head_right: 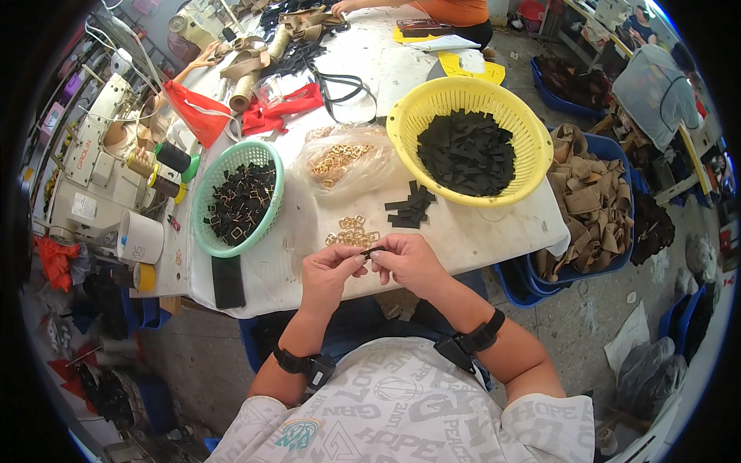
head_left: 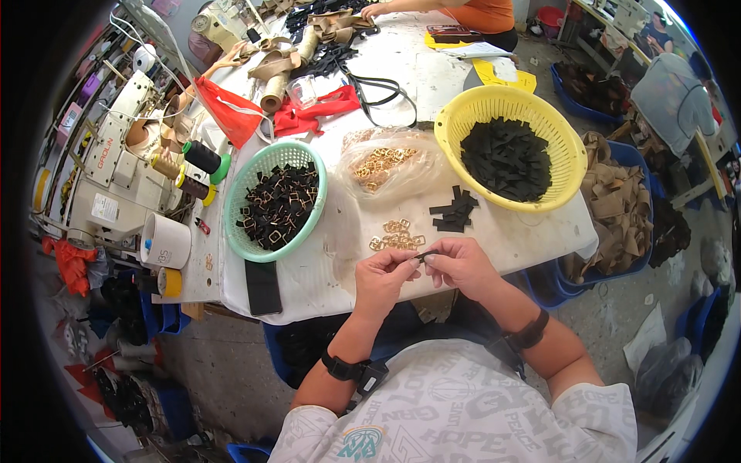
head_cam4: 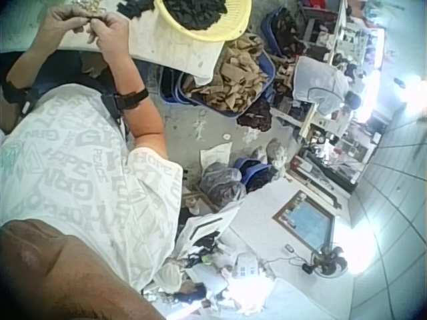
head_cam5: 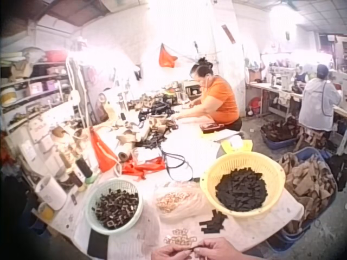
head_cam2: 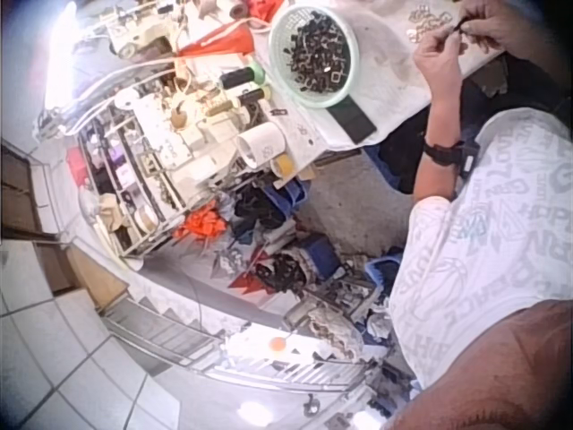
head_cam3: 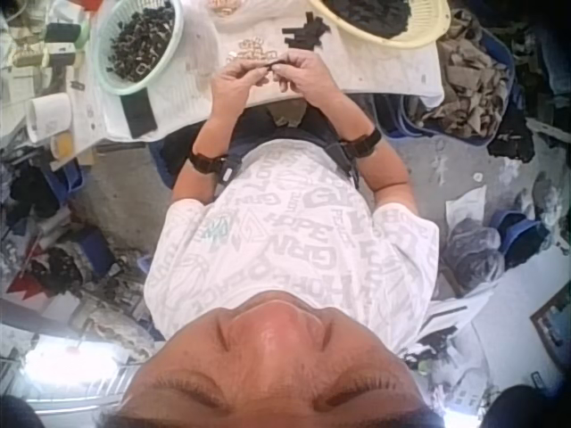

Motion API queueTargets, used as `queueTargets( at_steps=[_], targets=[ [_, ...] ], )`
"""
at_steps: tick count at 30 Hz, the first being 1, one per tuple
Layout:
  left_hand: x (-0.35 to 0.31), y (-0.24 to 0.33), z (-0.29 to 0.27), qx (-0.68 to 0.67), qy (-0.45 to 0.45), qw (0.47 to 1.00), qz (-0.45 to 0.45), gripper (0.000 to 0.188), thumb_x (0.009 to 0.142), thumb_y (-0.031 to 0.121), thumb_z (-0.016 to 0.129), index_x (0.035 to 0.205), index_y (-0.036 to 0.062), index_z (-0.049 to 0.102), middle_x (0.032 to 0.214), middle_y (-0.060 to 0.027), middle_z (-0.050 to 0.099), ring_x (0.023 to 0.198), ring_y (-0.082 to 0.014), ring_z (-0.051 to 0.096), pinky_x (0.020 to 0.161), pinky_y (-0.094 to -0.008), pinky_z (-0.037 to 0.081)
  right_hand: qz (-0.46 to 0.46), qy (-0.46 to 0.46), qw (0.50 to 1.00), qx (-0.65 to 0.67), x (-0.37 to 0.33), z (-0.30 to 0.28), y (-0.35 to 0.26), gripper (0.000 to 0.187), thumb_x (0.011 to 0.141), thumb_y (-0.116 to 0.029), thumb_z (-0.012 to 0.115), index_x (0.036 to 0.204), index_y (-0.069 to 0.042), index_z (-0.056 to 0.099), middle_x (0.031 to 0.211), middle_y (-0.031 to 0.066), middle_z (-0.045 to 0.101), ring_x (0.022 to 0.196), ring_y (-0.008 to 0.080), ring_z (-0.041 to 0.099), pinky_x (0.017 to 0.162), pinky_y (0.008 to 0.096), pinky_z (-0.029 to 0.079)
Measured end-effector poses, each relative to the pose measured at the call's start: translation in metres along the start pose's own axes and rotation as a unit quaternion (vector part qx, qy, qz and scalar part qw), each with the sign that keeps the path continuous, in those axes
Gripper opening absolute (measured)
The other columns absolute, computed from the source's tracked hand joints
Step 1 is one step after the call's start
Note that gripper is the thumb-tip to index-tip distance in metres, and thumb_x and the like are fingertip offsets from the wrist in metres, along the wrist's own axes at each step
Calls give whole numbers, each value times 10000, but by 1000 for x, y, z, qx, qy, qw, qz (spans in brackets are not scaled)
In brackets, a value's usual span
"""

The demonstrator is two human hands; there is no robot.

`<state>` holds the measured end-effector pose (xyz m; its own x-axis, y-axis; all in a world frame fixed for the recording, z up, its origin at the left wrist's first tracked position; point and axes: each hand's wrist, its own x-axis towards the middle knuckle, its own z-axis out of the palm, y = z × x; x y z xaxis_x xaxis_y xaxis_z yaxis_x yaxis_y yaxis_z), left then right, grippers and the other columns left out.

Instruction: The recorder is threading small metal buckles onto black straps at a factory workbench.

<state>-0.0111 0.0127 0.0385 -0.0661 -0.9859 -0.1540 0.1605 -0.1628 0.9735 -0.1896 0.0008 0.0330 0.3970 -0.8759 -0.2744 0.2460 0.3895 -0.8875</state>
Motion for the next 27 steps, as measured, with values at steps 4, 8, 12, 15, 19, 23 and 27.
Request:
queueTargets(
  at_steps=[4, 8, 12, 15, 19, 23, 27],
  targets=[
    [2, -2, -1, 3, 2, 1000, 3, 114, 819, -29, 662, 929, -42, 688, 819, -91, 687, 687, -119, 649, 636, -228, 532, -1, -1, 1000, -4, 0, 0, -2, 112, 895, -78, 577, 949, 8, 623, 758, 34, 634, 579, 73, 596, 444, 181, 356],
    [0, -2, 1, 16, 3, 1000, 15, 109, 824, -24, 665, 930, -43, 685, 823, -91, 686, 702, -115, 653, 636, -218, 533, -6, -2, 1000, -14, 0, -1, -3, 121, 895, -67, 573, 952, 27, 621, 754, 45, 630, 582, 81, 593, 471, 191, 396],
    [0, -1, 1, 21, 2, 1000, 23, 111, 827, -23, 663, 934, -43, 681, 822, -90, 685, 708, -116, 655, 639, -217, 532, -30, -8, 999, -23, 1, -1, -1, 116, 896, -89, 582, 944, 1, 635, 752, 29, 642, 577, 71, 595, 440, 170, 353],
    [0, -2, 1, 18, 0, 999, 28, 111, 828, -24, 662, 936, -42, 681, 828, -89, 685, 707, -116, 656, 639, -216, 531, -31, -5, 999, -29, 1, -1, 0, 118, 894, -86, 584, 947, 5, 637, 751, 32, 643, 574, 72, 596, 439, 173, 353],
    [0, -2, 2, 19, 5, 999, 27, 110, 829, -24, 662, 935, -45, 681, 833, -88, 683, 706, -118, 658, 639, -216, 531, -20, 2, 999, -37, 0, 1, -5, 130, 888, -42, 566, 951, 57, 620, 752, 60, 627, 587, 87, 586, 532, 209, 477],
    [-1, -2, 3, 21, 9, 999, 30, 125, 827, -37, 655, 948, -46, 683, 828, -89, 684, 693, -124, 652, 640, -232, 541, -27, 4, 999, -41, -1, 2, -7, 124, 890, -41, 563, 937, 57, 623, 757, 61, 629, 591, 88, 587, 535, 212, 481],
    [0, -2, 6, 18, 18, 1000, 17, 130, 835, -33, 649, 960, -58, 675, 813, -89, 685, 690, -121, 651, 635, -230, 537, -44, 14, 999, -27, 0, 1, -2, 123, 895, -76, 579, 953, 11, 644, 749, 37, 650, 576, 71, 601, 433, 169, 349]
  ],
)
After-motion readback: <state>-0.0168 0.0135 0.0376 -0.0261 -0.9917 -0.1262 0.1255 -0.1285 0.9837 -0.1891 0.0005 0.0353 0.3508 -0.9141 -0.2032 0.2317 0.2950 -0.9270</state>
